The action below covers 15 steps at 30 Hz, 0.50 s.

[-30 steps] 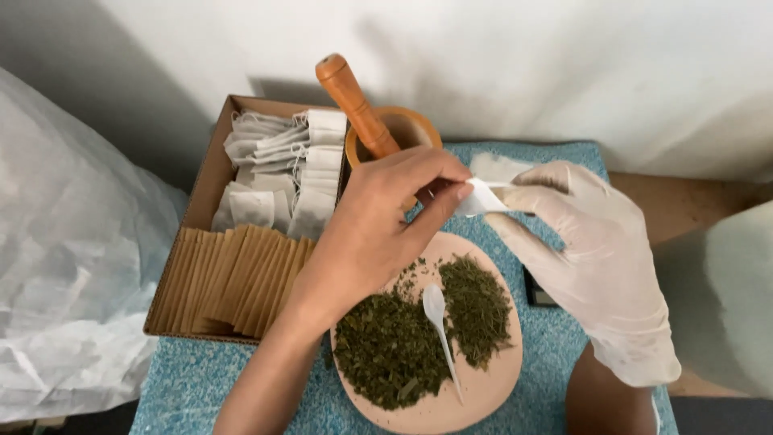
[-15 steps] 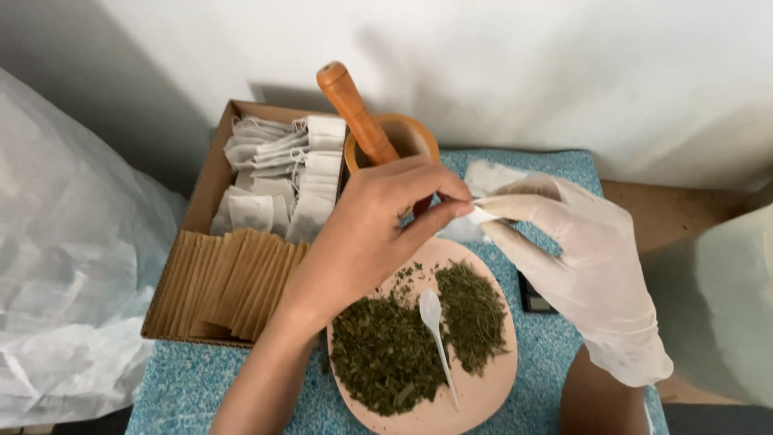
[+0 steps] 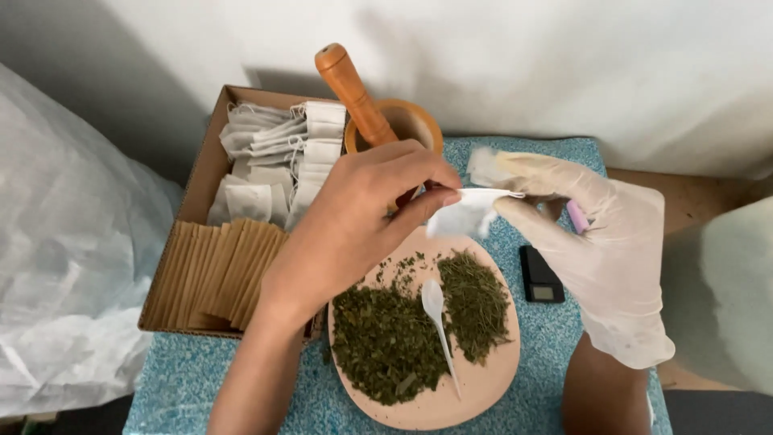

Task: Filling small tea bags with dried tea leaves using a spoon and weighing them on a digital scale

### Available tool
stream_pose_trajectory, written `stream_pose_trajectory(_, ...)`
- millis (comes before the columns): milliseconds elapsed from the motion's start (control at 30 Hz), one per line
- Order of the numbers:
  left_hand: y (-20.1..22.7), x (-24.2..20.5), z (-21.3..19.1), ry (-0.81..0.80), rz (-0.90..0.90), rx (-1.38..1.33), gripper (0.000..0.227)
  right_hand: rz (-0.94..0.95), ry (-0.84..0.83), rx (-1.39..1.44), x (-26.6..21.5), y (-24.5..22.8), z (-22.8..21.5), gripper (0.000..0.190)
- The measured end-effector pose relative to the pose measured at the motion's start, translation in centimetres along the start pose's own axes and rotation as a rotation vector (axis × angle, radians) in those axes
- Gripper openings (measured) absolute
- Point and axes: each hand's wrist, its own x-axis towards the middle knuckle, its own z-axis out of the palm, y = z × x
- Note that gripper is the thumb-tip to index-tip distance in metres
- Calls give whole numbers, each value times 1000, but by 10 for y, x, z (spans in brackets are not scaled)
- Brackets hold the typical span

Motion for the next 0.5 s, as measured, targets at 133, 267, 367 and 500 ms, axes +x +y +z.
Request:
stream_pose_trajectory(133, 1, 0, -3, -16, 19, -11, 5, -42, -25, -29, 1, 6, -3, 18)
stream_pose_trajectory(267, 0, -1, -5, -9, 26, 15, 5, -113, -25, -107, 2, 10, -7, 13)
stream_pose_trajectory(367, -4, -2, -11, 5, 8, 24, 8, -66, -63, -113, 8, 9, -9, 17)
stream_pose_trajectory(500, -6, -2, -17, 1, 20, 49, 8, -27, -79, -111, 8, 8, -13, 11)
